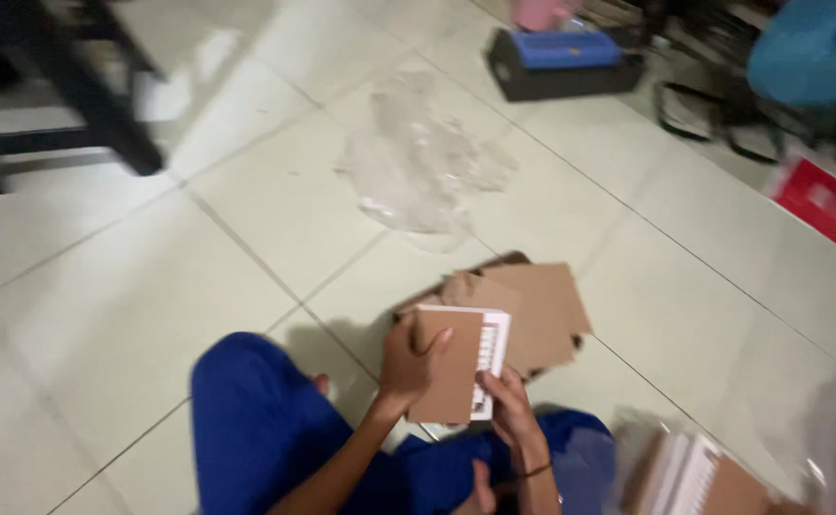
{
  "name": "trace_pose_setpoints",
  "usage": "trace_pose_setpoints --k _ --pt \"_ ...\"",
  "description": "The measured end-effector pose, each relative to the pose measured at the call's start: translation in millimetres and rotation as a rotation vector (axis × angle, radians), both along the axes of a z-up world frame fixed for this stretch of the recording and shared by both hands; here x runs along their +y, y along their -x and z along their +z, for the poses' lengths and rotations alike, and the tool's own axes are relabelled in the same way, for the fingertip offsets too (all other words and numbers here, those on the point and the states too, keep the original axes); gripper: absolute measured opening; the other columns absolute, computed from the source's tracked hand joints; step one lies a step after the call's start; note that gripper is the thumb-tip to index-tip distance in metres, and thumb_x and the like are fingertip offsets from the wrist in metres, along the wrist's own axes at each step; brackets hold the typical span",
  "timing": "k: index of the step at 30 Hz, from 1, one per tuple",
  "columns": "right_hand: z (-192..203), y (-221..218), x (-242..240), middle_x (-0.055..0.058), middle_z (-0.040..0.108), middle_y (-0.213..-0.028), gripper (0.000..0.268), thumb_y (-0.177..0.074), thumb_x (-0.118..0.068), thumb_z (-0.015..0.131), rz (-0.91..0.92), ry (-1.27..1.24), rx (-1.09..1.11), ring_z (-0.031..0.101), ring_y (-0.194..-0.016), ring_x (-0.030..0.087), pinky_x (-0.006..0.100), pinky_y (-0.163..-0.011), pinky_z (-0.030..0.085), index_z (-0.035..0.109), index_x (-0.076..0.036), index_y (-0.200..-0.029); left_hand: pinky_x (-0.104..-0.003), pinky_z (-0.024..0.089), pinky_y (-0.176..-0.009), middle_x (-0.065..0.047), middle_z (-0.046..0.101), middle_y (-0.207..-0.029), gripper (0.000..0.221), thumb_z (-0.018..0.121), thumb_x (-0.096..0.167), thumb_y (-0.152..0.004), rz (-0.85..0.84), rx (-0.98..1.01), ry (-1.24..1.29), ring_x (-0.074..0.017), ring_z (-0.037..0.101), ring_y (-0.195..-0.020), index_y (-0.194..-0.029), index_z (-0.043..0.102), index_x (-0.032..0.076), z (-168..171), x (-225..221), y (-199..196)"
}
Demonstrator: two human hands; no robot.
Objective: The person fits a brown paper cover over a booklet, aligns it, and places the covered booklet onto a stack on the floor.
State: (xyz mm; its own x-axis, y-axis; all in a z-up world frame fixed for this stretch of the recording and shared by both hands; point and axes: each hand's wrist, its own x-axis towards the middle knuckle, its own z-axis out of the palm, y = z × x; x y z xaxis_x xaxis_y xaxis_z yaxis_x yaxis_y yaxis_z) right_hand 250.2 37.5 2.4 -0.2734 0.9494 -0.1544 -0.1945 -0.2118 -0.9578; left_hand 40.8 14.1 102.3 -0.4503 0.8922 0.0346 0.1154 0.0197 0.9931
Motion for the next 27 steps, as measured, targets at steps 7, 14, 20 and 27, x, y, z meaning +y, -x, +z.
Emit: trace_pose_setpoints --k 7,14,20,27 --pt "18 80 40 0.014 0.081 -0.1 0.03 -0.092 -0.022 0.07 -0.174 -0.051 -0.306 0.072 -0.082 0.021 0.034 -0.069 0.059 0.076 0.0 -0.111 -0.037 0.056 -0.06 -0.007 0.069 -0.092 0.046 0.071 0.027 -0.07 -0.084 0.158 -0.248 -0.0202 0.068 -0.075 -0.11 0.059 0.008 54 12 28" --pt "-32 93 17 0.038 0.062 -0.135 0.058 -0.092 -0.016 0.053 -0.205 0.248 0.575 0.061 -0.123 0.044 0.052 -0.107 0.046 0.055 0.022 -0.136 -0.031 0.055 -0.098 -0.005 0.071 -0.134 0.1 0.082 0.05 -0.073 -0.117 0.046 0.357 -0.0181 0.07 -0.119 -0.156 0.038 0.017 -35 40 -3" --pt "-3 91 27 0.015 0.072 -0.138 0.064 -0.081 -0.017 0.074 -0.209 0.015 -0.039 0.066 -0.127 0.019 0.031 -0.098 0.055 0.061 -0.002 -0.142 -0.04 0.054 -0.087 -0.01 0.079 -0.111 0.048 0.052 0.051 -0.094 -0.193 0.304 0.366 -0.0332 0.074 -0.106 -0.13 0.067 0.022 -40 44 12" --pt "12 66 18 0.01 0.072 -0.134 0.107 -0.063 -0.029 0.097 -0.172 -0.216 -0.31 0.065 -0.117 0.008 0.024 -0.094 0.057 0.043 -0.013 -0.154 -0.042 0.051 -0.069 -0.017 0.076 -0.085 0.035 0.057 0.039 -0.096 -0.254 0.403 0.211 -0.0347 0.074 -0.081 -0.106 0.069 0.008 -68 25 19"
